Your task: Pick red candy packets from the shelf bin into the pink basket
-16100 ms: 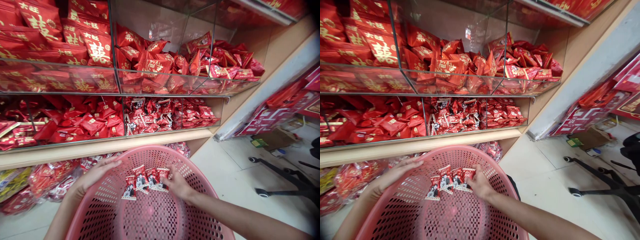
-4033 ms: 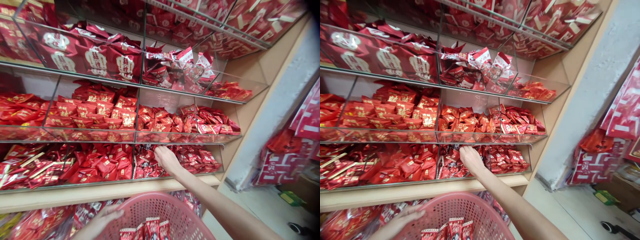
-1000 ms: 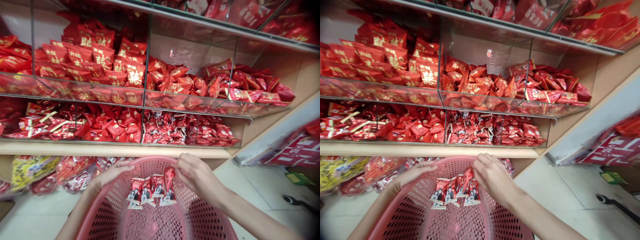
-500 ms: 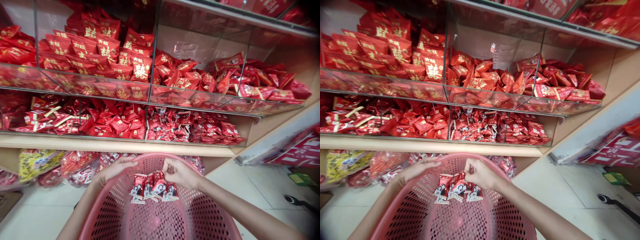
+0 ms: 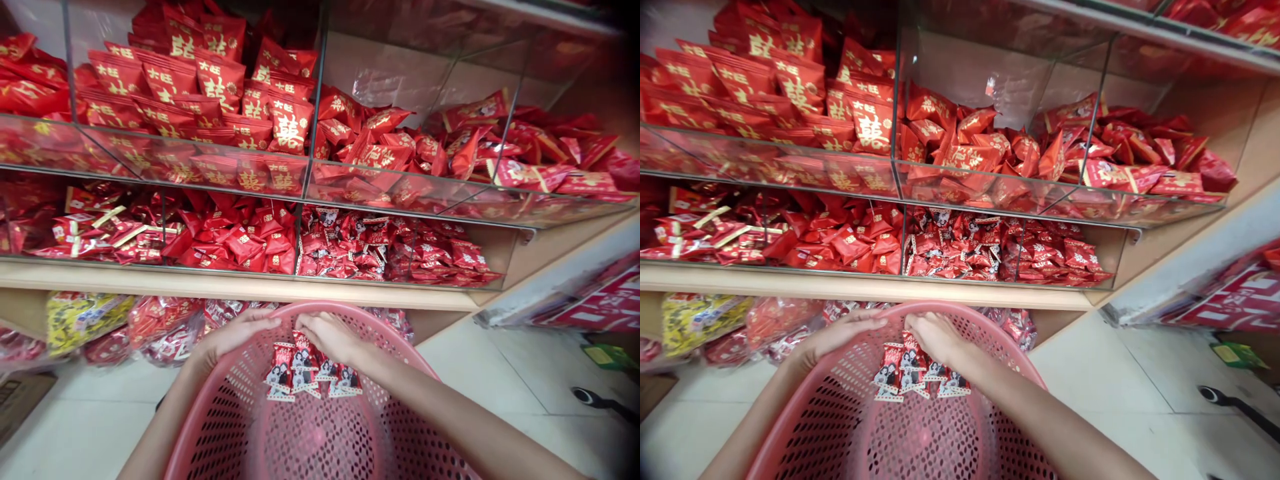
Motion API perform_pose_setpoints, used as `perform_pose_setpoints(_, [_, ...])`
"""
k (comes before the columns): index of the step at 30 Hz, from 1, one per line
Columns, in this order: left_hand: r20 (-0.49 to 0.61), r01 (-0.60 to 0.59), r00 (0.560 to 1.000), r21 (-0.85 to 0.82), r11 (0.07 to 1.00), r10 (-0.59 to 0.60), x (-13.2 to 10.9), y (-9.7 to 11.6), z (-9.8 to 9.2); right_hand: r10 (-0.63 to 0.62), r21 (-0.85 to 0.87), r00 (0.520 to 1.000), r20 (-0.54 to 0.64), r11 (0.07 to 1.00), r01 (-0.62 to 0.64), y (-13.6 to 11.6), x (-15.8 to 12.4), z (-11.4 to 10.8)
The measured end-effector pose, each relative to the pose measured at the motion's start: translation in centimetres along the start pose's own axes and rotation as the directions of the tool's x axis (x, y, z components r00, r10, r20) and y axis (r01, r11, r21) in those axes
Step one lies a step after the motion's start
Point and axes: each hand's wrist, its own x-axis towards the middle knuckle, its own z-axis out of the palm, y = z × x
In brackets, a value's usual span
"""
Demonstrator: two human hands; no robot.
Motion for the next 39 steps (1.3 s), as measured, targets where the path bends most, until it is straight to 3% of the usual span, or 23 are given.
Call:
perform_pose_setpoints(5, [-0.065, -0.032, 0.997, 0.121, 0.992, 0.040, -0.1, 0.1, -0.1, -0.025, -0.174, 0.999, -0.038, 0.985, 0.018, -0.7, -0.3, 1.8])
perform_pose_setpoints(10, [-0.041, -0.007, 0.999, 0.046, 0.999, 0.009, -0.2, 0.3, 0.2, -0.099, -0.389, 0.978, -0.186, 0.921, 0.020, -0.5, -0.9, 3.1])
perform_pose_setpoints(14, [-0.016, -0.003, 1.000, 0.013, 1.000, 0.003, -0.2, 0.1, 0.2, -0.106, -0.371, 0.951, -0.289, 0.928, -0.009, -0.7, -2.3, 3.1])
perform_pose_setpoints(18, [-0.018, -0.024, 1.000, 0.050, 0.998, 0.025, 0.0, -0.1, -0.1, -0.226, -0.313, 0.940, -0.257, 0.939, 0.140, -1.5, -3.7, 3.9])
perform_pose_setpoints(23, [-0.037, -0.018, 0.999, 0.120, 0.993, 0.023, 0.0, -0.3, -0.3, -0.180, -0.285, 0.958, -0.225, 0.952, 0.112, -1.3, -3.8, 5.6])
perform_pose_setpoints(26, [-0.071, -0.036, 0.996, 0.142, 0.989, 0.046, 0.1, -0.4, -0.4, -0.167, -0.257, 0.956, -0.239, 0.961, 0.104, -1.2, -3.6, 5.5])
perform_pose_setpoints(29, [-0.037, -0.048, 0.998, 0.088, 0.995, 0.052, -0.1, 0.0, -0.2, -0.187, -0.220, 0.936, -0.299, 0.968, 0.123, -1.3, -3.7, 3.5])
perform_pose_setpoints(33, [0.026, -0.061, 0.998, 0.056, 0.997, 0.060, -0.4, 0.5, 0.0, -0.185, -0.182, 0.877, -0.444, 0.977, 0.113, -0.5, -3.6, -2.1])
perform_pose_setpoints(37, [-0.052, -0.045, 0.997, 0.151, 0.988, 0.053, -0.4, 0.3, -0.3, -0.028, -0.016, 0.799, -0.600, 1.000, 0.023, 3.3, -1.8, -8.0])
perform_pose_setpoints(39, [-0.105, -0.015, 0.994, 0.175, 0.985, 0.034, -0.3, 0.1, -0.4, 0.037, 0.066, 0.820, -0.571, 0.998, 0.001, 5.6, -0.6, -9.8])
